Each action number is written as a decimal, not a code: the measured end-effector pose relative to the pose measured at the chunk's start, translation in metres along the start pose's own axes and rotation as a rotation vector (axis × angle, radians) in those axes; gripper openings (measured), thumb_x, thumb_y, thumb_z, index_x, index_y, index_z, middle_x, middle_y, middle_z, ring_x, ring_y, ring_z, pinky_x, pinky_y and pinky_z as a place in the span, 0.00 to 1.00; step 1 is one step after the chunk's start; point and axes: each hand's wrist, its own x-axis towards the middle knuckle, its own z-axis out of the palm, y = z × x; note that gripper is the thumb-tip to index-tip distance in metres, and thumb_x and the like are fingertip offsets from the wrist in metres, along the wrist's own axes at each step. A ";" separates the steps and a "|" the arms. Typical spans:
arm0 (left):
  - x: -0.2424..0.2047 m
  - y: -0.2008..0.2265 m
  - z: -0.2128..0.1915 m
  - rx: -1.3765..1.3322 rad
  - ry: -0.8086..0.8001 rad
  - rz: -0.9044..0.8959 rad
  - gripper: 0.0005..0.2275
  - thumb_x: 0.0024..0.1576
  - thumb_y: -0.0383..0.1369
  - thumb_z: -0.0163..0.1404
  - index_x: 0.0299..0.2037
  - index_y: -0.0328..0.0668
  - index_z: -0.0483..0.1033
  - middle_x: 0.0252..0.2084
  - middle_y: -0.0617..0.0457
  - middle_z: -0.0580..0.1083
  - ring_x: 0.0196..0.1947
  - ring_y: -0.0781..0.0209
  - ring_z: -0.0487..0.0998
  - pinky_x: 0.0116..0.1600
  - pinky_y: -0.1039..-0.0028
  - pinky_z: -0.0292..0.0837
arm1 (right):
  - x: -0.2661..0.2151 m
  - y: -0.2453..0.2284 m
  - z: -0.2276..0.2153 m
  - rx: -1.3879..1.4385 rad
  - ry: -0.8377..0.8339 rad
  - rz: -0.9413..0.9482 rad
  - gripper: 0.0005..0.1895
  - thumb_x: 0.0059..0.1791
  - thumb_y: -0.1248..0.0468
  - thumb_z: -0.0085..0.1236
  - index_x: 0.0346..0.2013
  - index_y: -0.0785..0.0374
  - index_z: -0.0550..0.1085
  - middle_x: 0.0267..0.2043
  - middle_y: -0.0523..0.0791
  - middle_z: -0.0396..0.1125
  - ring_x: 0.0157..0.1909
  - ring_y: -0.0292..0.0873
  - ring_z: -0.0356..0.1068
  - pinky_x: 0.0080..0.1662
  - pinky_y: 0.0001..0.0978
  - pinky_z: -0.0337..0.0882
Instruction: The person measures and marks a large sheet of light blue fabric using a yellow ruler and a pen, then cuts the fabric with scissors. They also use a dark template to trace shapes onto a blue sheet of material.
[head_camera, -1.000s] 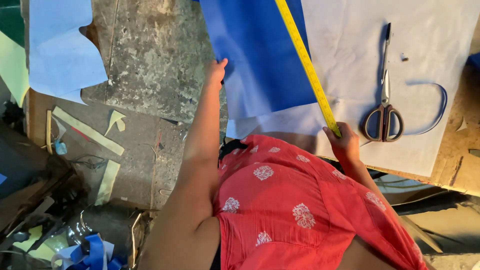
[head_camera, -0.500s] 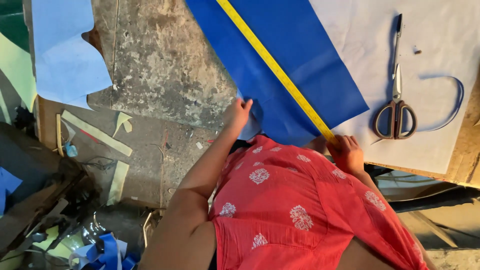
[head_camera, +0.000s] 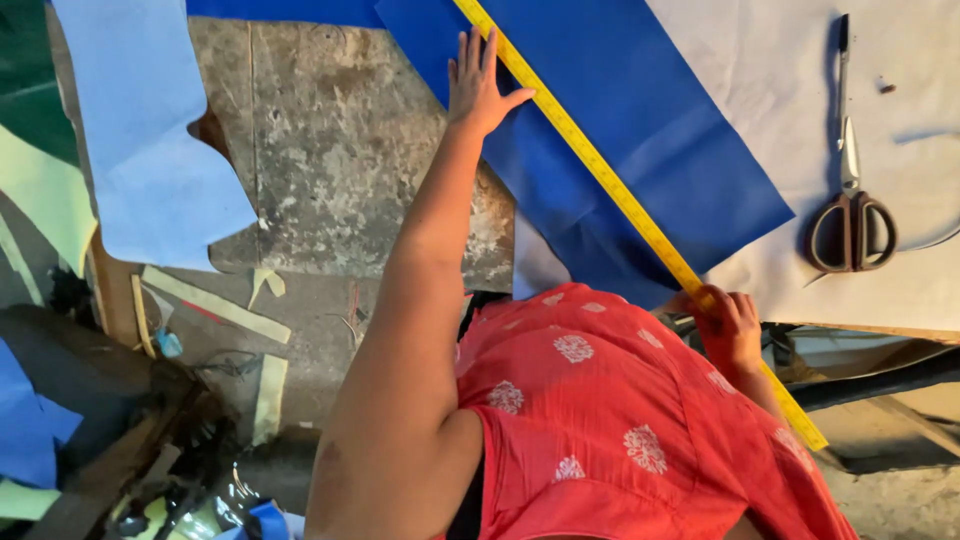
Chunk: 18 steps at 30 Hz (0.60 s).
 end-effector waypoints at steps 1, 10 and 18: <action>0.005 0.000 0.000 0.007 0.016 0.034 0.52 0.64 0.71 0.59 0.80 0.50 0.36 0.82 0.46 0.37 0.81 0.44 0.33 0.80 0.43 0.40 | -0.002 -0.001 0.003 -0.028 0.012 0.016 0.17 0.52 0.65 0.66 0.55 0.62 0.75 0.41 0.50 0.68 0.43 0.55 0.66 0.50 0.47 0.68; 0.009 0.004 0.014 0.011 0.211 0.073 0.46 0.61 0.73 0.55 0.78 0.55 0.50 0.81 0.49 0.45 0.81 0.45 0.39 0.81 0.43 0.43 | -0.011 -0.015 0.014 -0.115 0.056 0.151 0.20 0.52 0.64 0.70 0.58 0.57 0.77 0.48 0.52 0.64 0.46 0.57 0.62 0.56 0.49 0.63; 0.011 0.000 0.031 -0.026 0.189 0.141 0.47 0.55 0.69 0.66 0.75 0.53 0.56 0.80 0.46 0.44 0.80 0.38 0.41 0.75 0.35 0.50 | -0.026 -0.035 0.007 -0.220 0.195 0.269 0.24 0.50 0.62 0.75 0.57 0.61 0.75 0.52 0.55 0.62 0.48 0.60 0.62 0.56 0.54 0.61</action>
